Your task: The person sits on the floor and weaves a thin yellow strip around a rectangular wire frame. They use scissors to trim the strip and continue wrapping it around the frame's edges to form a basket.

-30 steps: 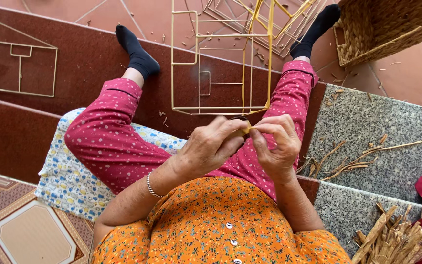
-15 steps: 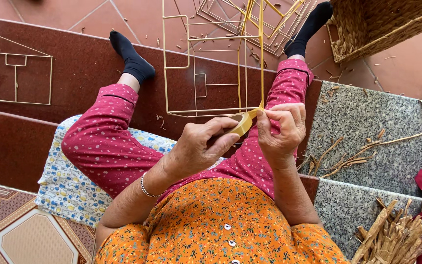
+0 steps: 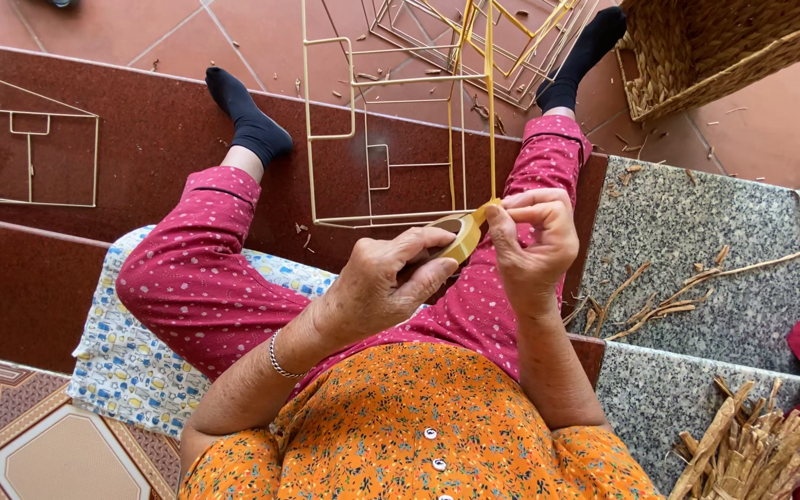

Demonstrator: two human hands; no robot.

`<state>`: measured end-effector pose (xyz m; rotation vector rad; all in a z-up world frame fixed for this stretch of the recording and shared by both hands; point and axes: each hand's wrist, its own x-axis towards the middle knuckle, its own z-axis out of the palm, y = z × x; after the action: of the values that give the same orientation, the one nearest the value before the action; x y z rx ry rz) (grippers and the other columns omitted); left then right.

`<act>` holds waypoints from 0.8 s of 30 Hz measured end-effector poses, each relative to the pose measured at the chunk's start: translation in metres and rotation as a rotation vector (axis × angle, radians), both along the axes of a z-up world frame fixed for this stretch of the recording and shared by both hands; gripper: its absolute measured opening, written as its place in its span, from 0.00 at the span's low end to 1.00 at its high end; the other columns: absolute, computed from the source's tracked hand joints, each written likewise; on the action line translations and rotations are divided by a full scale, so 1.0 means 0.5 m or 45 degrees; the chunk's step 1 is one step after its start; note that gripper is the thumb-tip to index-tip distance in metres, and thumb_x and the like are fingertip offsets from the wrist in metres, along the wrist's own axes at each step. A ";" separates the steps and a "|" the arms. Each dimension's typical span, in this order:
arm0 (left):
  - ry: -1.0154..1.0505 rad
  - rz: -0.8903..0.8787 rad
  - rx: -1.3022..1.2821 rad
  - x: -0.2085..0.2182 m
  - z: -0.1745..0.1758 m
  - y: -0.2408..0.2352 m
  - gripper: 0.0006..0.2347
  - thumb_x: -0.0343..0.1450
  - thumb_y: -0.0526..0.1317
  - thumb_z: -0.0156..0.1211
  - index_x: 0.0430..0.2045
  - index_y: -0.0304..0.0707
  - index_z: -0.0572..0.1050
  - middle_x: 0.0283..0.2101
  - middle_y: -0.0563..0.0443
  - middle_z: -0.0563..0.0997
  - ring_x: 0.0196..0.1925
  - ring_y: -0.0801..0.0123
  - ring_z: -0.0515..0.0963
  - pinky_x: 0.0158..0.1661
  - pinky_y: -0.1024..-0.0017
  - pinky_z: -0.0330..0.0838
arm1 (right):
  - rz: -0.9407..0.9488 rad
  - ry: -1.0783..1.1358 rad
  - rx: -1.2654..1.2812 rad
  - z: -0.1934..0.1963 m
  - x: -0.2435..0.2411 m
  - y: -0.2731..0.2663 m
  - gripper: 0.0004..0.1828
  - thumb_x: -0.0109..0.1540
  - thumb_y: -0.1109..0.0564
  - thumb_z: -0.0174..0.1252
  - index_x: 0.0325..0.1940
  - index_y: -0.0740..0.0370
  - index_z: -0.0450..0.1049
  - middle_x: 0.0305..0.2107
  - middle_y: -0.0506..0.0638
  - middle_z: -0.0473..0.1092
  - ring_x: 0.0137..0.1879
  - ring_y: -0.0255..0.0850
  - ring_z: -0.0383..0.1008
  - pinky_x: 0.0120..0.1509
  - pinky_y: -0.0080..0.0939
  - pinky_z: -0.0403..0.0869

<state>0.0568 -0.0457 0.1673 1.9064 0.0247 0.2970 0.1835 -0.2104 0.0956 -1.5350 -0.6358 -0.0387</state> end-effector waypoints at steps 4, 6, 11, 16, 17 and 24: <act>-0.042 0.014 0.052 -0.005 0.004 0.005 0.11 0.75 0.35 0.64 0.48 0.29 0.76 0.41 0.41 0.85 0.37 0.71 0.87 0.35 0.75 0.80 | 0.287 0.555 0.247 -0.006 0.017 -0.007 0.12 0.68 0.68 0.57 0.52 0.66 0.62 0.45 0.55 0.74 0.53 0.42 0.79 0.61 0.42 0.79; -0.037 0.019 0.024 -0.009 0.005 0.010 0.11 0.75 0.34 0.64 0.49 0.29 0.76 0.41 0.42 0.85 0.37 0.73 0.86 0.35 0.76 0.80 | 0.362 0.687 0.204 -0.016 0.021 -0.012 0.14 0.69 0.67 0.53 0.56 0.66 0.60 0.44 0.57 0.76 0.52 0.42 0.80 0.62 0.42 0.78; 0.192 0.024 -0.147 -0.027 0.011 0.044 0.12 0.74 0.33 0.63 0.51 0.29 0.77 0.33 0.50 0.85 0.30 0.82 0.79 0.29 0.80 0.75 | 0.406 0.550 0.280 -0.051 0.024 -0.010 0.16 0.72 0.68 0.56 0.60 0.64 0.59 0.43 0.54 0.73 0.55 0.43 0.78 0.72 0.45 0.77; 0.292 0.040 -0.281 -0.056 0.011 0.095 0.09 0.73 0.32 0.65 0.46 0.27 0.79 0.30 0.56 0.83 0.29 0.87 0.76 0.28 0.84 0.71 | 0.397 0.634 0.338 -0.064 0.027 -0.013 0.14 0.70 0.69 0.56 0.55 0.62 0.59 0.42 0.52 0.74 0.54 0.43 0.80 0.64 0.44 0.78; 0.337 0.056 -0.317 -0.062 0.012 0.108 0.09 0.72 0.32 0.65 0.45 0.27 0.80 0.28 0.57 0.82 0.28 0.87 0.76 0.27 0.85 0.70 | 0.397 0.623 0.335 -0.063 0.029 -0.014 0.13 0.70 0.69 0.56 0.54 0.62 0.60 0.42 0.53 0.74 0.54 0.43 0.80 0.65 0.45 0.79; 0.493 0.291 -0.215 -0.126 0.034 0.175 0.07 0.70 0.36 0.70 0.36 0.30 0.83 0.23 0.58 0.78 0.23 0.87 0.70 0.22 0.84 0.61 | 0.399 0.549 0.270 -0.044 0.037 -0.020 0.11 0.72 0.70 0.54 0.53 0.61 0.61 0.42 0.55 0.74 0.54 0.45 0.80 0.67 0.48 0.81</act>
<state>-0.0063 0.0419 0.1843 1.7679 0.5136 0.0717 0.2019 -0.2206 0.0736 -1.1744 -0.4996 0.4391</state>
